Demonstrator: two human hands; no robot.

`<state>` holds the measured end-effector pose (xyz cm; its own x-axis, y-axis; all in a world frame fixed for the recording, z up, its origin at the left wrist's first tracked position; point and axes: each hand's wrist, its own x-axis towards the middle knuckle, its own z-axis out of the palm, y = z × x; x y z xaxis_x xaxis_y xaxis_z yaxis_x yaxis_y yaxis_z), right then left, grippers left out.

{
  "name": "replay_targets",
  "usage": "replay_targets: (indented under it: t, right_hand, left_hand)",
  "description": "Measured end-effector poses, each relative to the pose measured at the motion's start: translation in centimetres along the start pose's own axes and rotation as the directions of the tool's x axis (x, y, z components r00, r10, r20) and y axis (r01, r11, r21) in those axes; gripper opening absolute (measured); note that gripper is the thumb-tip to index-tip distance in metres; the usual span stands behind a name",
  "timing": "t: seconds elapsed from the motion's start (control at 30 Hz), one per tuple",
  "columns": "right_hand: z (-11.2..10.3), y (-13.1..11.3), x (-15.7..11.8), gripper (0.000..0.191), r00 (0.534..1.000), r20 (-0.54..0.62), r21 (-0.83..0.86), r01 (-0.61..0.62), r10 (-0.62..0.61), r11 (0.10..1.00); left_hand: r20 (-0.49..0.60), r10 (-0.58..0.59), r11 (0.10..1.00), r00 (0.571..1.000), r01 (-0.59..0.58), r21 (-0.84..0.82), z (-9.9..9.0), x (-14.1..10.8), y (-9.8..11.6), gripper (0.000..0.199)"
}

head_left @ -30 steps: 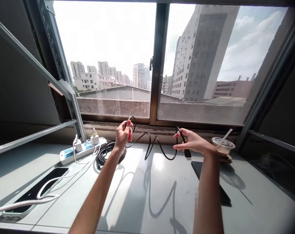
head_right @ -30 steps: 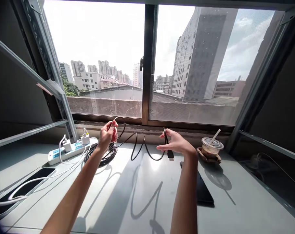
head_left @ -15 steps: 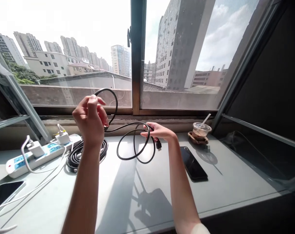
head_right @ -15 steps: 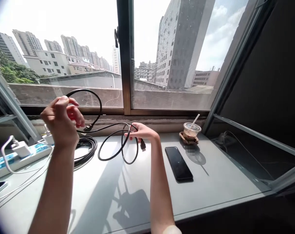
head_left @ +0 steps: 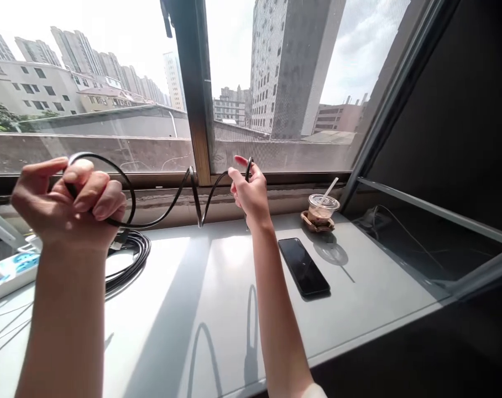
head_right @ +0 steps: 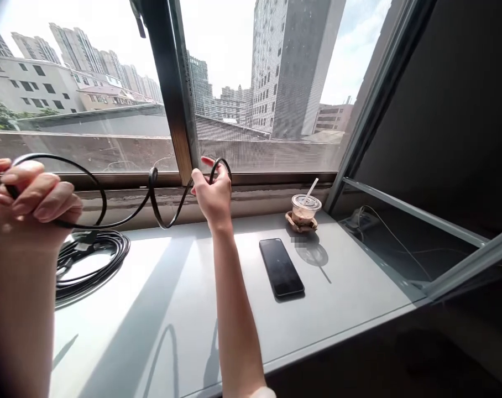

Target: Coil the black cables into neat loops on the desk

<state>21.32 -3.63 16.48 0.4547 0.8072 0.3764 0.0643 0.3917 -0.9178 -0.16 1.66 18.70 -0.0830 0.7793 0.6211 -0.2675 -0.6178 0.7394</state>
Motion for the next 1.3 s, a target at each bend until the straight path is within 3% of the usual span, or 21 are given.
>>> replay_targets:
  t: [0.07,0.13,0.23,0.33,0.4,0.53,0.67,0.8,0.93,1.0,1.13,1.3]
  right_hand:
    - [-0.1,-0.3,-0.1,0.038,0.998,0.041,-0.011,0.044,-0.044,0.999]
    - [0.0,-0.6,-0.4,0.039,0.993,0.071,-0.028,0.095,-0.093,0.995]
    - [0.3,-1.3,-1.0,0.04,0.978,0.103,-0.078,0.19,-0.181,0.979]
    - [0.6,-1.9,-1.8,0.037,0.954,0.16,-0.159,0.279,-0.254,0.947]
    - [0.8,-2.3,-2.3,0.034,0.932,0.202,-0.199,0.34,-0.301,0.919]
    - [1.2,-2.7,-3.0,0.03,0.891,0.255,-0.254,0.435,-0.374,0.864]
    - [2.0,-2.7,-3.1,0.034,0.875,0.276,-0.295,0.472,-0.399,0.831]
    - [2.0,-2.8,-3.3,0.036,0.867,0.257,-0.269,0.489,-0.427,0.83]
    - [0.9,-2.8,-3.1,0.036,0.878,0.215,-0.257,0.473,-0.427,0.843]
    - [0.1,-2.6,-2.9,0.031,0.894,0.187,-0.295,0.447,-0.407,0.845]
    - [-1.6,-2.2,-2.3,0.029,0.926,0.124,-0.34,0.377,-0.357,0.861]
    - [-3.6,-2.3,-2.1,0.033,0.979,-0.078,-0.159,0.175,-0.189,0.972]
  left_hand:
    - [0.189,-0.216,0.968,0.958,0.235,-0.09,0.5,0.0,0.0,0.038]
    - [0.248,-0.327,0.931,0.912,0.356,-0.078,1.0,0.1,-0.3,0.04]
    - [0.268,-0.49,0.87,0.829,0.45,0.199,1.4,0.2,-1.1,0.045]
    - [0.237,-0.633,0.725,0.737,0.457,0.515,1.3,0.0,-1.5,0.049]
    - [0.236,-0.672,0.665,0.702,0.432,0.61,1.2,-0.3,-1.2,0.049]
    - [0.366,-0.642,0.733,0.674,0.399,0.551,1.7,-1.2,-0.4,0.052]
    - [0.452,-0.531,0.829,0.716,0.331,0.451,2.9,-1.9,0.0,0.056]
    - [0.443,-0.439,0.893,0.782,0.326,0.31,3.4,-2.2,0.7,0.046]
    - [0.472,-0.475,0.87,0.742,0.476,0.128,3.1,-2.4,1.8,0.034]
    - [0.454,-0.491,0.845,0.744,0.533,0.042,2.8,-2.4,2.3,0.03]
    - [0.324,-0.441,0.875,0.837,0.482,-0.053,1.9,-2.4,3.2,0.02]
    - [0.107,-0.212,0.972,0.972,0.221,-0.083,0.7,-2.4,3.8,0.019]
